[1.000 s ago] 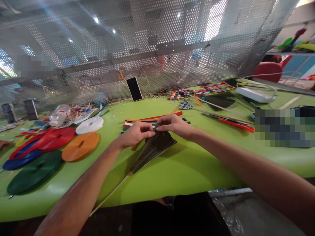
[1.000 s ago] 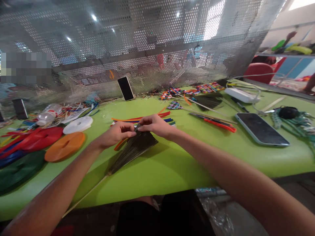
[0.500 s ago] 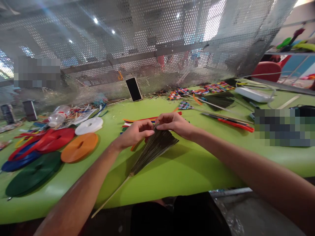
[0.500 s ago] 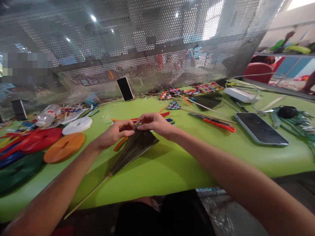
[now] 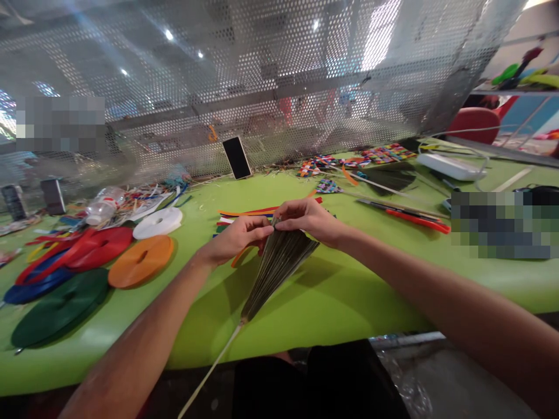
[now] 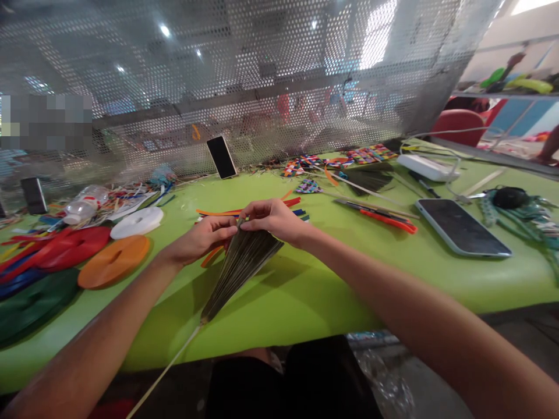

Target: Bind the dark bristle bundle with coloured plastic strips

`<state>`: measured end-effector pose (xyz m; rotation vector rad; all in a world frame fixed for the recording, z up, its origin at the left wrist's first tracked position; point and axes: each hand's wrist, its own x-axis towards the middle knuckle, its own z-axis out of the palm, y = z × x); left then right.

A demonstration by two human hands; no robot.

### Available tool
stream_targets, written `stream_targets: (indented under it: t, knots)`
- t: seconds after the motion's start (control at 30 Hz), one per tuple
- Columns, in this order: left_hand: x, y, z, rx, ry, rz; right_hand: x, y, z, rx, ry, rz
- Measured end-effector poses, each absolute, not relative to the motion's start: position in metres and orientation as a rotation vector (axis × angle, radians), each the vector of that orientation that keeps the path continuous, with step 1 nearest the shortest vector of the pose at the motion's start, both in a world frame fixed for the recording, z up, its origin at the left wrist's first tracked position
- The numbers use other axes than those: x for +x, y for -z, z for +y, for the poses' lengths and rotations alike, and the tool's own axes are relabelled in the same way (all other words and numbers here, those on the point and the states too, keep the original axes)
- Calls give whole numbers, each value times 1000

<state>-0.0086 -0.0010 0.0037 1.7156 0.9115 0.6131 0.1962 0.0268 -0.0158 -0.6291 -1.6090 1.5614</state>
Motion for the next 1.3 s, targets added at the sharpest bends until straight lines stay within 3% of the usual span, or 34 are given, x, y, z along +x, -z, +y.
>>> stream_targets:
  t: [0.9, 1.3]
  knots:
    - [-3, 6, 0, 1723, -576, 969, 198, 16, 30, -720, -1341, -1946]
    - [-4, 5, 0, 1671, -626, 980, 202, 14, 28, -689, -1499, -1875]
